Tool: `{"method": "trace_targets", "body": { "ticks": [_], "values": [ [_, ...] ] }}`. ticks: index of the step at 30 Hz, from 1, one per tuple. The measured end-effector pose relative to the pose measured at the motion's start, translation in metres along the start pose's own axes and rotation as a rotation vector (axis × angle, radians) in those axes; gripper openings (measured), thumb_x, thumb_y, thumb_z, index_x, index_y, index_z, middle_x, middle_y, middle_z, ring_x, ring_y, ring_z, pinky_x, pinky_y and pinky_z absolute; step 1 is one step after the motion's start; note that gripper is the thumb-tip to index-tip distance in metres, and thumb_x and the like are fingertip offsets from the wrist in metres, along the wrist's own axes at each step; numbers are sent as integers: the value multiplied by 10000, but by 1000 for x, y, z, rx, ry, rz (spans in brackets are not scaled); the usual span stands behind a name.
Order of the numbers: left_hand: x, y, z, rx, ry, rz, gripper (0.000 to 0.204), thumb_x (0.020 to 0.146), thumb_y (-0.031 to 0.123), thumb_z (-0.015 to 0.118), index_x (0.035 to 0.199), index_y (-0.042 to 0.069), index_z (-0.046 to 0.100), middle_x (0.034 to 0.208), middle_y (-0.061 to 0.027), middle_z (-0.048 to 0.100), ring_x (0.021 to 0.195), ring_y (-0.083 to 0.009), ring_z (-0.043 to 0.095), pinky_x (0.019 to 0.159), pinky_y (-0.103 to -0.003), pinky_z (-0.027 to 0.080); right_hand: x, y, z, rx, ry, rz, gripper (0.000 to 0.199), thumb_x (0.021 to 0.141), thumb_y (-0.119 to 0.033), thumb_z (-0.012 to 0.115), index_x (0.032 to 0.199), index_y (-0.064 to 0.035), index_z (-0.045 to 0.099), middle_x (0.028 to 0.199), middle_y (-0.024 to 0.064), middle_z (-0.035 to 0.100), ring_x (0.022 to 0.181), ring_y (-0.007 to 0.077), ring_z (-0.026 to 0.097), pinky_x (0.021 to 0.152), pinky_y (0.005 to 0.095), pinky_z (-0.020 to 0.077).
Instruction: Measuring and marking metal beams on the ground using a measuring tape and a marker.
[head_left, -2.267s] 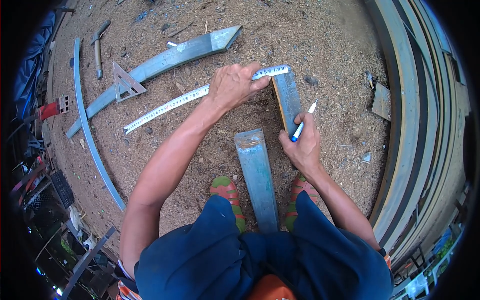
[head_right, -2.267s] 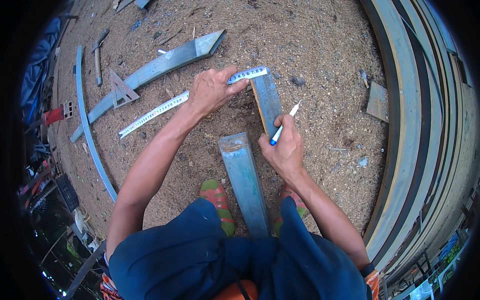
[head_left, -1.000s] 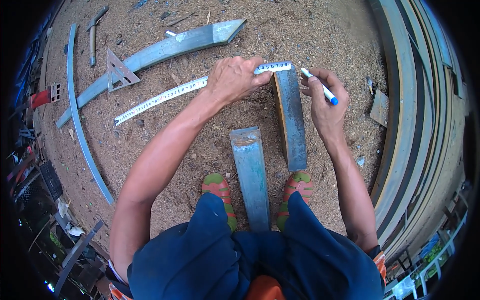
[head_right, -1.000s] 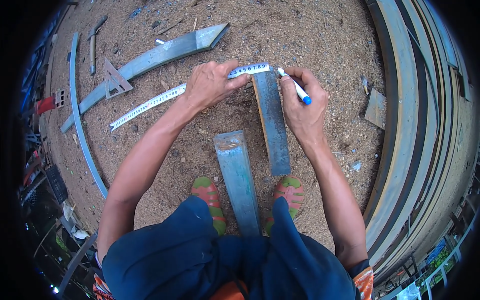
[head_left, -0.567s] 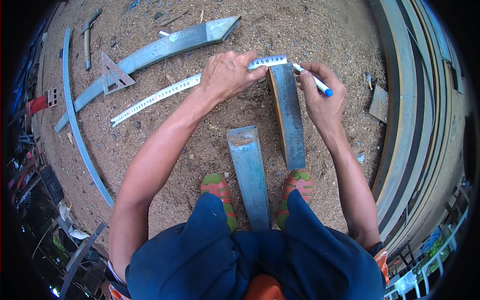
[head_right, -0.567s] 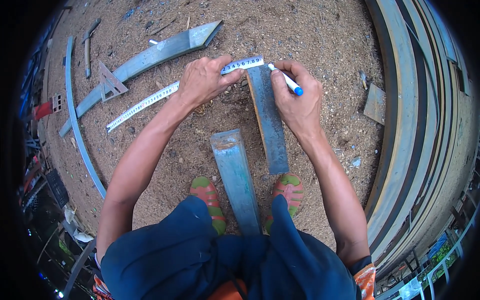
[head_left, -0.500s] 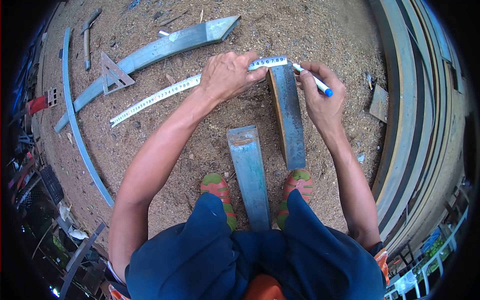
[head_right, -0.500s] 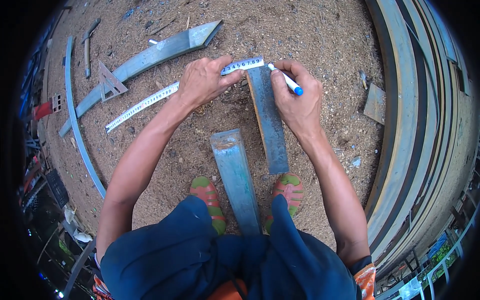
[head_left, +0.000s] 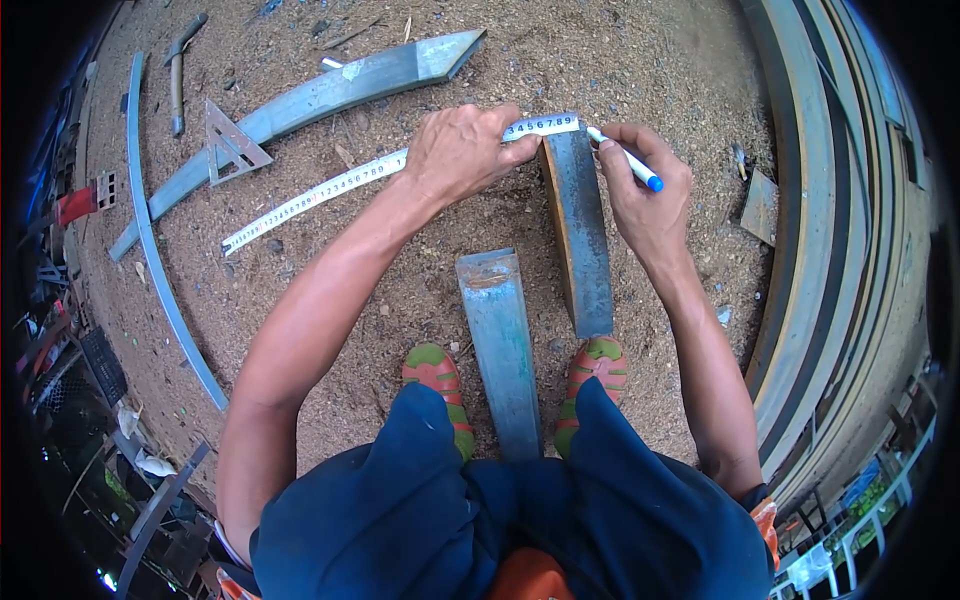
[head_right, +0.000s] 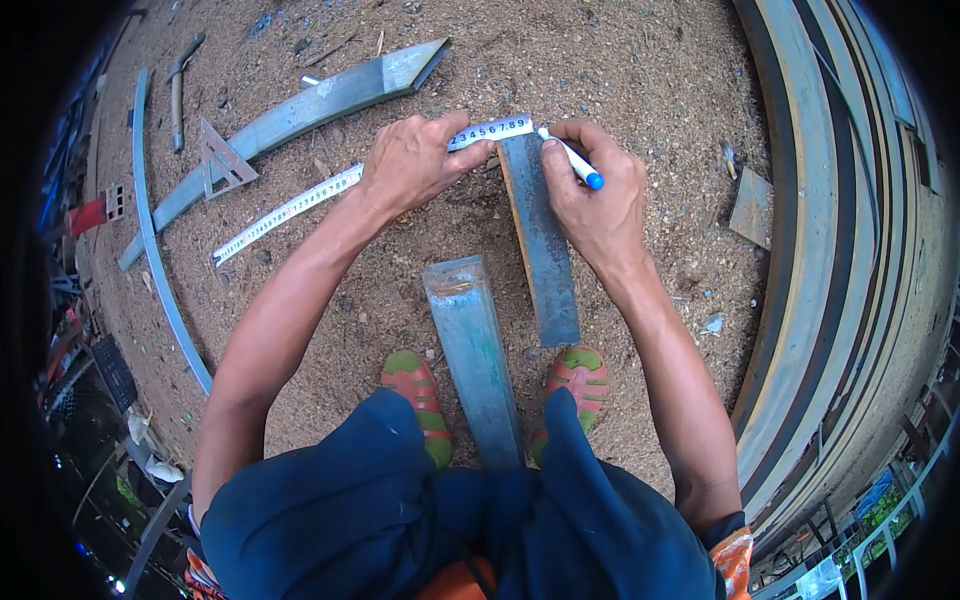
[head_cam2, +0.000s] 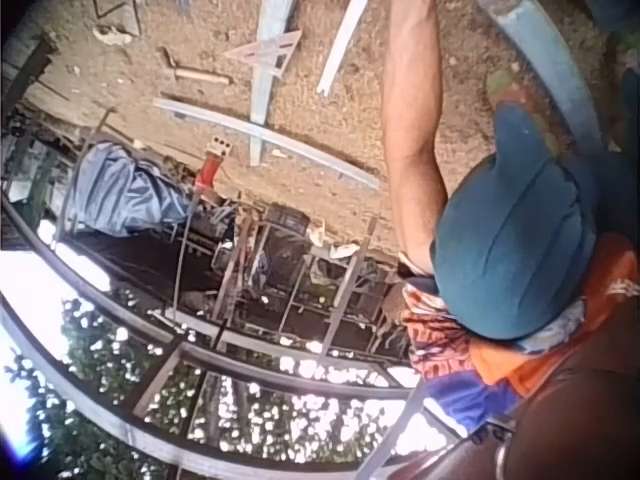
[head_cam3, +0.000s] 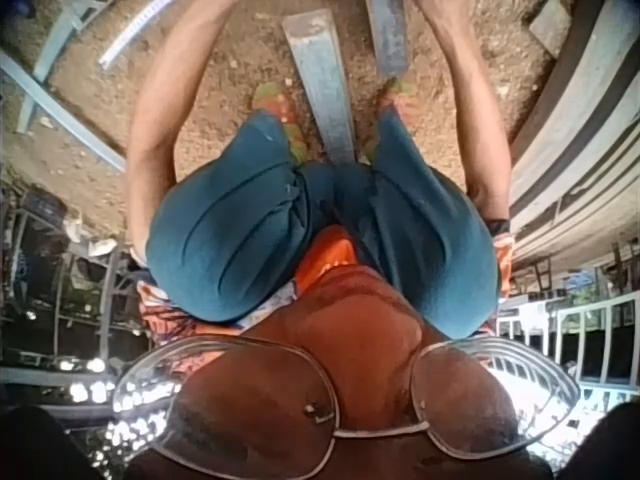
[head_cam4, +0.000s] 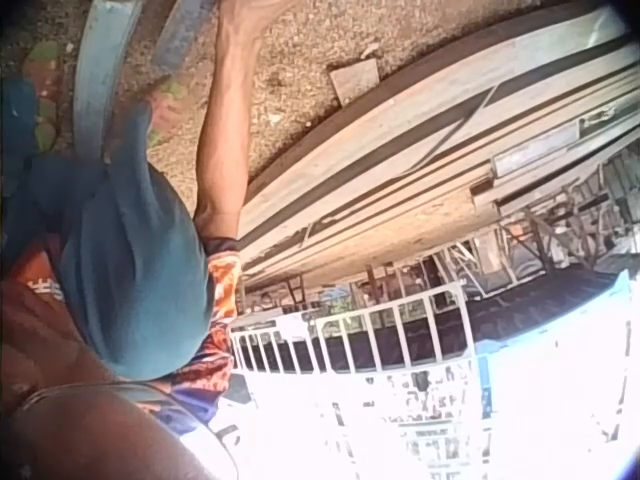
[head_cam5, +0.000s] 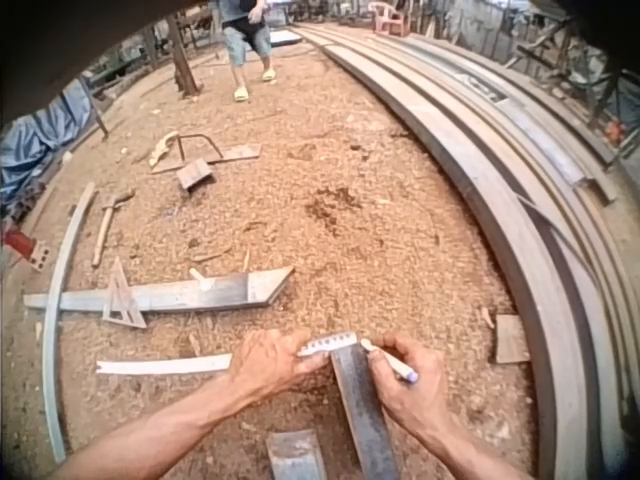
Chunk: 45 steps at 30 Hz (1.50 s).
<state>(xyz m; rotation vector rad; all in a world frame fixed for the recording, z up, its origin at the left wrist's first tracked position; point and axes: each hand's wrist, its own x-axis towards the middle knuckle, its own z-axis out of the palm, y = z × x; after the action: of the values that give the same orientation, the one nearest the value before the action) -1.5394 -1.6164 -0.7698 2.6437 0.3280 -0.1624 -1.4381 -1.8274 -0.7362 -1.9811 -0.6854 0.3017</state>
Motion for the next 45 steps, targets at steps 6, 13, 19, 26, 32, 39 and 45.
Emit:
{"method": "trace_targets", "body": {
  "ticks": [6,13,19,26,32,39,45],
  "values": [
    [-1,1,1,0,27,9,525,1013,558,547,1033,72,744,466,-36,529,404,-136,510,411,-351,470,0,-6,-2,-50,-35,-6,210,938,-141,676,1077,12,713,776,150,726,667,192,711,619,333,535],
    [-4,4,1,-30,11,-21,490,1010,540,569,920,74,693,493,-65,552,443,-208,585,485,-424,520,-1,-9,-4,-81,-60,-32,207,944,-136,678,1081,16,708,784,163,723,674,208,721,626,343,542],
    [-8,7,4,-16,7,8,485,1022,497,524,1062,63,735,448,-17,490,392,-130,484,382,-353,436,-6,-8,-5,-86,-59,-66,200,948,-132,677,1078,16,704,774,162,720,661,209,716,615,344,539],
    [-21,19,7,-42,17,-23,486,1008,523,552,1010,67,719,504,-84,554,459,-224,576,458,-421,494,-18,-9,-9,-83,-78,-48,194,951,-128,676,1078,15,701,756,163,713,641,206,708,594,345,533],
    [-34,32,7,-70,-1,-64,459,993,509,583,968,65,698,570,-164,627,555,-357,687,561,-518,561,-32,-8,-10,-83,-68,-47,197,948,-126,683,1085,15,698,762,166,712,642,220,709,596,349,536],
    [-46,40,16,-37,21,-46,420,987,475,596,961,65,684,574,-177,631,575,-378,700,569,-532,567,-49,-8,-16,-88,-69,-40,196,948,-123,682,1090,12,693,757,167,701,627,230,694,588,357,531],
    [-56,45,23,-30,88,-12,415,984,474,597,945,68,673,593,-199,640,588,-404,697,569,-531,567,-58,-8,-18,-92,-75,-45,203,951,-126,681,1101,12,689,760,166,703,631,229,700,585,357,529]
  ]
}}
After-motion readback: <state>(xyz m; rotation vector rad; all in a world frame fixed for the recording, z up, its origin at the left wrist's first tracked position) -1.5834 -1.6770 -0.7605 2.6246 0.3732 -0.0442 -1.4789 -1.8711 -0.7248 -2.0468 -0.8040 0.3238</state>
